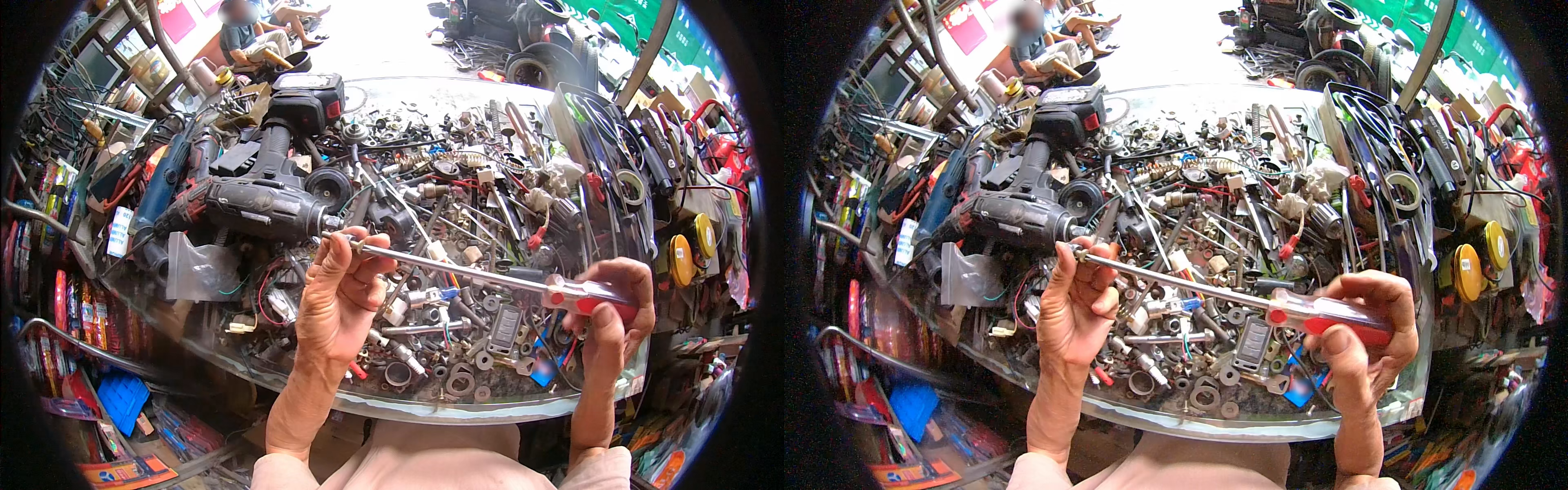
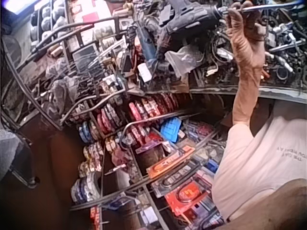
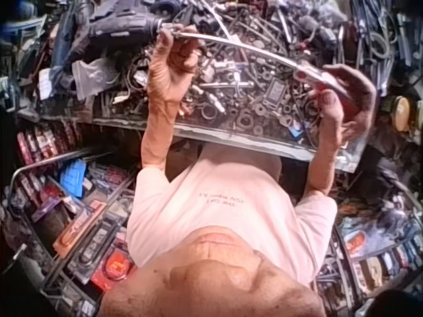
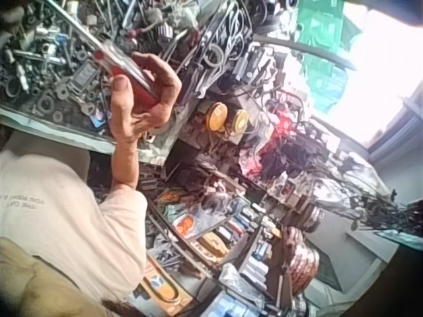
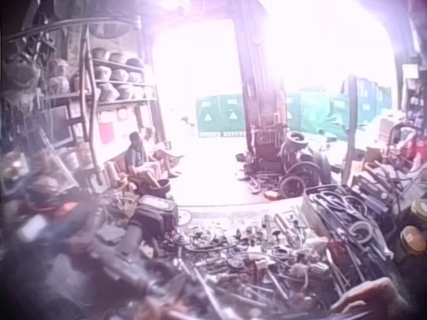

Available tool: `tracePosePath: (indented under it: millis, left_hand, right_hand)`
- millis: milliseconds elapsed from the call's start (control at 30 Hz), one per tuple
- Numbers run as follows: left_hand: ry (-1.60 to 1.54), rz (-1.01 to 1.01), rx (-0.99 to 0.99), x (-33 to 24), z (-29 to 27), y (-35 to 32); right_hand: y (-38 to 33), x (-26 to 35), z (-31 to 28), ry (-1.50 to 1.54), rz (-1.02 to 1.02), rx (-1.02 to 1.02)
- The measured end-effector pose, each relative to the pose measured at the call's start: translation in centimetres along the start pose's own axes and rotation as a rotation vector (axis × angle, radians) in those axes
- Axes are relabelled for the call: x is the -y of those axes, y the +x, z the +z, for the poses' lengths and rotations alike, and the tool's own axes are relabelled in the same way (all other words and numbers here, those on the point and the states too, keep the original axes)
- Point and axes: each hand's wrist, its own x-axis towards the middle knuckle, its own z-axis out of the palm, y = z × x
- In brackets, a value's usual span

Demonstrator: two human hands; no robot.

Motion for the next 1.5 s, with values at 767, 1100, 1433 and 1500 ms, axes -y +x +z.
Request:
tracePosePath:
  millis: [767,1100,1433,1500]
  left_hand:
    - [0.003,-0.008,0.018,0.0,0.0,-0.1]
    - [0.034,-0.007,0.032,-0.1,0.2,-0.2]
    - [0.017,0.006,0.025,0.1,0.2,-0.1]
    - [0.074,0.002,0.035,0.2,0.3,-0.2]
  right_hand:
    - [-0.1,-0.8,-1.3,0.028,0.145,-0.032]
    - [-0.2,-0.8,-1.1,-0.039,0.102,-0.096]
    - [0.1,-0.2,-0.4,0.037,0.18,-0.109]
    - [0.5,-0.2,-0.5,0.059,0.186,-0.174]
